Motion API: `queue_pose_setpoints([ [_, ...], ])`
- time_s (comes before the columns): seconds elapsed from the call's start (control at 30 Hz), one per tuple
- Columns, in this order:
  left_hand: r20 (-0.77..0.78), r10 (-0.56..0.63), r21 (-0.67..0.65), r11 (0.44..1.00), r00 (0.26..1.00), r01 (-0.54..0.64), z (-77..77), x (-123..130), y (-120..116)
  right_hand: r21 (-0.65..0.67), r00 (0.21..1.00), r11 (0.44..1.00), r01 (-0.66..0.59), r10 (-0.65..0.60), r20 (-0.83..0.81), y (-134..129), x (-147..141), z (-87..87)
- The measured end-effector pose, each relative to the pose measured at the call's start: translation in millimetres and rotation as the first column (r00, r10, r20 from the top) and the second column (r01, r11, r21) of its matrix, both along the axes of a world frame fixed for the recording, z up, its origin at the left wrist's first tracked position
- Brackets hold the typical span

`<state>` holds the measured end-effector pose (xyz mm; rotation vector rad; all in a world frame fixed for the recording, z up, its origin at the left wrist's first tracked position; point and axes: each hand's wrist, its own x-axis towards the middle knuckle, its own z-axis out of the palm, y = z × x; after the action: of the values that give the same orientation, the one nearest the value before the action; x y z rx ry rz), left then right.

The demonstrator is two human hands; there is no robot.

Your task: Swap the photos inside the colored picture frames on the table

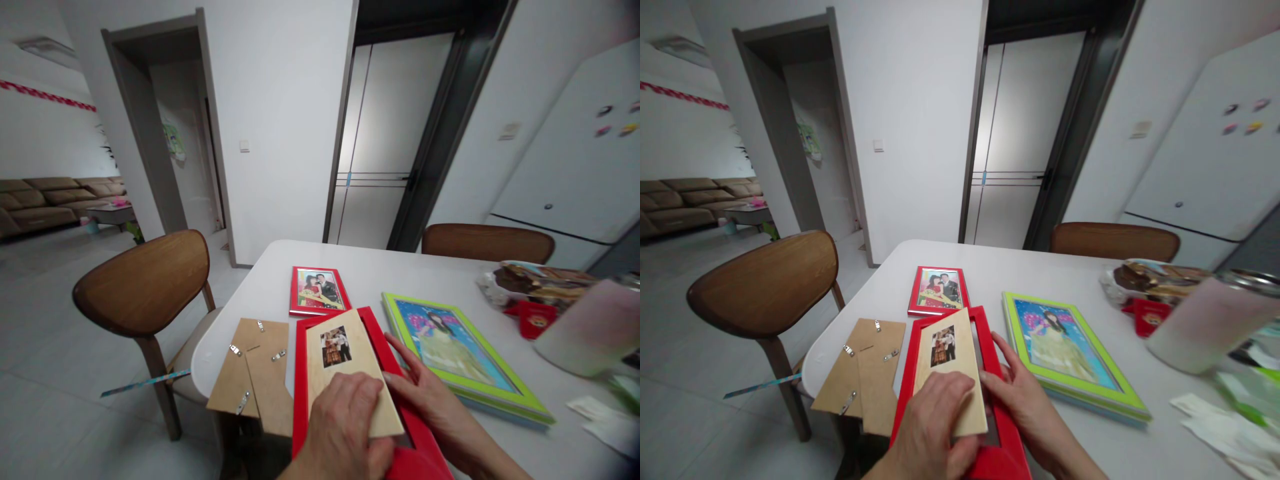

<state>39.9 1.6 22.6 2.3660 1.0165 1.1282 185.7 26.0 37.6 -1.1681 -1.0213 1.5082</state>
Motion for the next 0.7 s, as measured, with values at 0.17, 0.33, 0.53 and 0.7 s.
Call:
queue_pose_setpoints([
  [0.17,0.181,0.245,-0.062,0.969,0.952,-0.238,8.2,-34,0,0.155,0.807,0.988,0.019,-0.106,0.581,13,13,-21.8],
  [0.33,0.171,0.577,-0.308,0.801,0.799,-0.513,-7.8,-86,-2,0.246,0.432,0.966,-0.073,-0.192,0.881,18,21,-37.6],
  [0.53,-0.095,0.572,-0.376,0.738,0.815,-0.561,-32.3,-116,-3,0.271,0.233,0.949,-0.159,-0.231,0.945,18,21,-46.7],
  [0.7,-0.285,0.543,-0.172,0.782,0.790,-0.599,-30.8,-121,0,0.256,0.161,0.943,-0.213,-0.225,0.961,19,21,-50.4],
])
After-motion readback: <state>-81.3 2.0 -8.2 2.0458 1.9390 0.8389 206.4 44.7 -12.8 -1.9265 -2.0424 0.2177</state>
